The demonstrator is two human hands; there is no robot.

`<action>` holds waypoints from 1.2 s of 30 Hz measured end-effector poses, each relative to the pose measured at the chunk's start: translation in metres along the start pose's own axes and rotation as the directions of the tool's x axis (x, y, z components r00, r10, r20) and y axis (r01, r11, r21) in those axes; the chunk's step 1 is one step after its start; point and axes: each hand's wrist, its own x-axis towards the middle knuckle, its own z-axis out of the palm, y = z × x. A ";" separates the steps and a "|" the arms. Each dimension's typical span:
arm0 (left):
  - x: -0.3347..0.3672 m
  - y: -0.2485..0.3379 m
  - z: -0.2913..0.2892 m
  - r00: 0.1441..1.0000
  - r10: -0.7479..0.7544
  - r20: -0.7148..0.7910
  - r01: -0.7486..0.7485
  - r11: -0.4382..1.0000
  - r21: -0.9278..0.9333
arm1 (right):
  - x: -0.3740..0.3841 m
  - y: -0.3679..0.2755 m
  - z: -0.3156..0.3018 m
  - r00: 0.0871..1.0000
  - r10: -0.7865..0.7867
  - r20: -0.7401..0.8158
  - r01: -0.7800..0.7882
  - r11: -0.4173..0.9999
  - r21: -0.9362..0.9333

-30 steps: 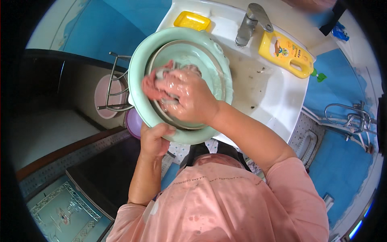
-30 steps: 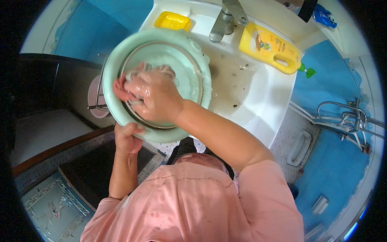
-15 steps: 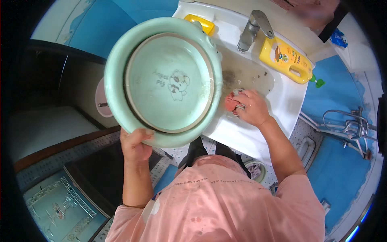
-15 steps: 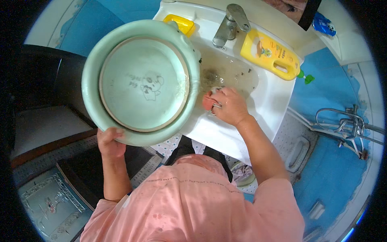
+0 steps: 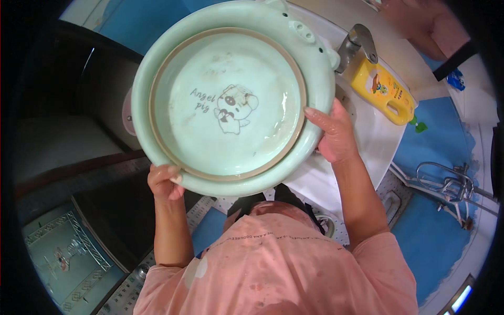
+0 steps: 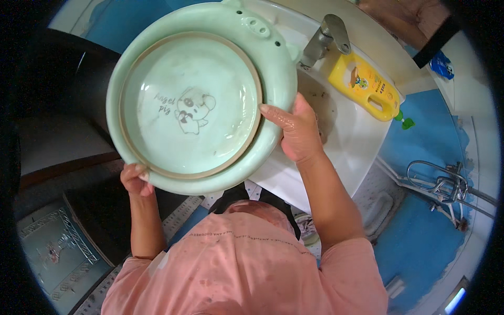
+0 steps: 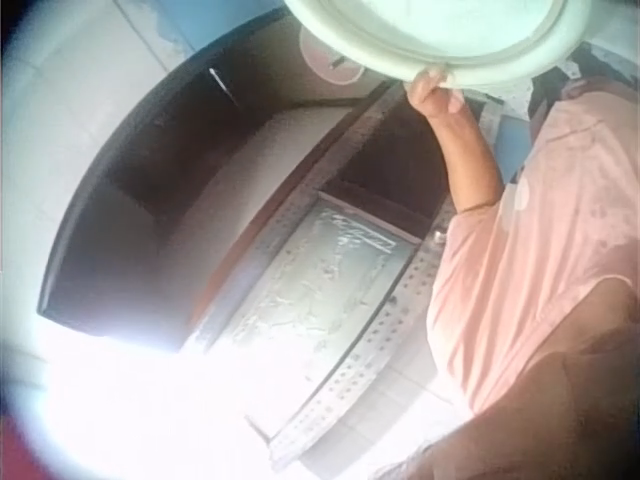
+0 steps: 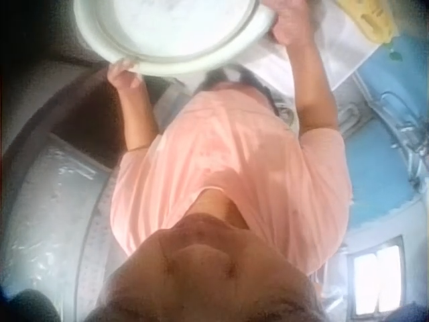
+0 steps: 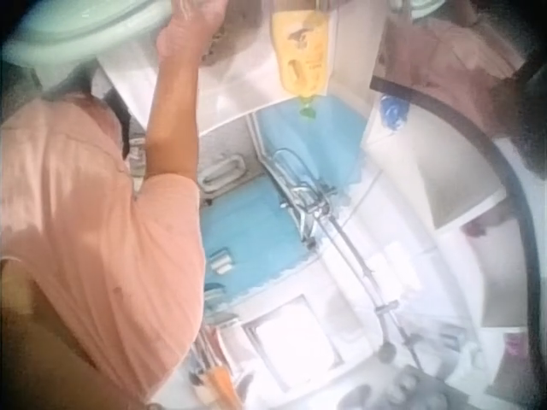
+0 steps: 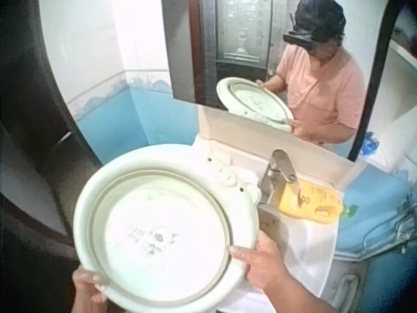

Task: The recorder washes a cloth, a yellow plastic tray, and a green plastic basin in a bathroom sink.

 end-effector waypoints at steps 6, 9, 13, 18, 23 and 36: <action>0.029 -0.007 0.028 0.918 -0.103 -0.384 0.213 0.943 0.257 | -0.012 -0.003 0.012 0.983 -0.169 -0.076 0.156 0.977 -0.148; 0.033 -0.014 0.028 0.941 -0.032 -0.338 0.152 0.930 0.335 | -0.020 -0.001 0.020 0.960 -0.248 -0.131 0.217 0.953 -0.213; 0.038 -0.024 0.023 0.944 0.054 -0.325 0.106 0.884 0.454 | -0.029 -0.001 0.019 0.891 -0.420 -0.173 0.277 0.805 -0.525; 0.037 -0.032 0.024 0.933 0.086 -0.349 0.103 0.866 0.489 | -0.040 0.001 0.031 0.849 -0.514 -0.127 0.313 0.680 -0.663; 0.044 -0.031 0.027 0.928 0.047 -0.369 0.148 0.864 0.481 | -0.043 0.007 0.031 0.845 -0.508 -0.165 0.383 0.792 -0.476; 0.033 -0.059 0.179 0.917 0.113 0.384 -0.331 0.751 0.571 | -0.078 -0.003 0.052 0.782 -0.593 0.191 0.551 0.515 -0.656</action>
